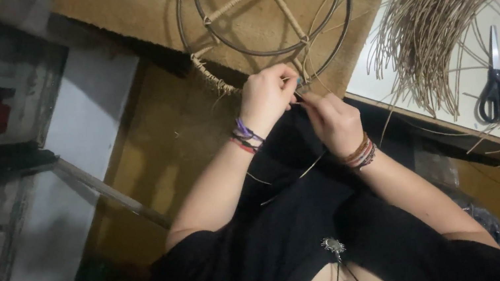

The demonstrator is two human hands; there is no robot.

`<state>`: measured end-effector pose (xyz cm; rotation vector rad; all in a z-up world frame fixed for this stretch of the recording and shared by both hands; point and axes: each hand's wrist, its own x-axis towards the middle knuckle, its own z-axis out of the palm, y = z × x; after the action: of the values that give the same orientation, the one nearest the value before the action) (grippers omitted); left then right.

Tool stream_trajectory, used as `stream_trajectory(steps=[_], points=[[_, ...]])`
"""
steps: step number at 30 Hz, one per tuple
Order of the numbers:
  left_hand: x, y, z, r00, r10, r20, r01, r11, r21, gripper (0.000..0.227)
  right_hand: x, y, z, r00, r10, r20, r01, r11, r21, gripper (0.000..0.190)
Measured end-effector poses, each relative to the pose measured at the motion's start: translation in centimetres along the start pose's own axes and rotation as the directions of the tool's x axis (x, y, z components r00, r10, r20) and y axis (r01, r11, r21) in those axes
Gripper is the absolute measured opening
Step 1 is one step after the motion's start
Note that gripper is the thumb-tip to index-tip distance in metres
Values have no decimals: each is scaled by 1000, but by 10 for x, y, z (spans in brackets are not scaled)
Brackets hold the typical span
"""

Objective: Weaving thin strands of material around a circular wire frame to create a decorative object, including measuring and cutting the material.

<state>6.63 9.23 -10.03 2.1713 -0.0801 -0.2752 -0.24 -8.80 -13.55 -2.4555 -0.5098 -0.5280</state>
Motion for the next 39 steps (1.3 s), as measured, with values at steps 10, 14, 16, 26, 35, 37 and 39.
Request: stream_trajectory(steps=[10,14,16,26,35,37,39], points=[[-58,-10,2,718,611,-335,-547,792,273,7,2,-3,11,636,457,622,-658,-101,746,15],[-69,-40,9,812,503,-294,-490,863,124,18,-2,-7,15,588,368,720,-664,-289,690,15],[-74,-45,-9,828,472,-302,-446,881,156,21,-2,-10,17,584,343,736,-681,-286,674,16],[-88,-4,-55,947,293,132,-299,954,25,59,-1,-23,27,554,333,763,-663,-378,646,18],[-24,-43,-12,764,502,-406,-488,861,144,10,0,-32,28,651,288,703,-547,-464,697,10],[-9,-55,-13,742,516,-428,-476,855,205,9,-2,-28,33,658,286,697,-554,-442,705,10],[4,-80,-5,785,355,-508,-321,934,156,7,-12,-20,39,645,313,697,-574,-404,713,7]])
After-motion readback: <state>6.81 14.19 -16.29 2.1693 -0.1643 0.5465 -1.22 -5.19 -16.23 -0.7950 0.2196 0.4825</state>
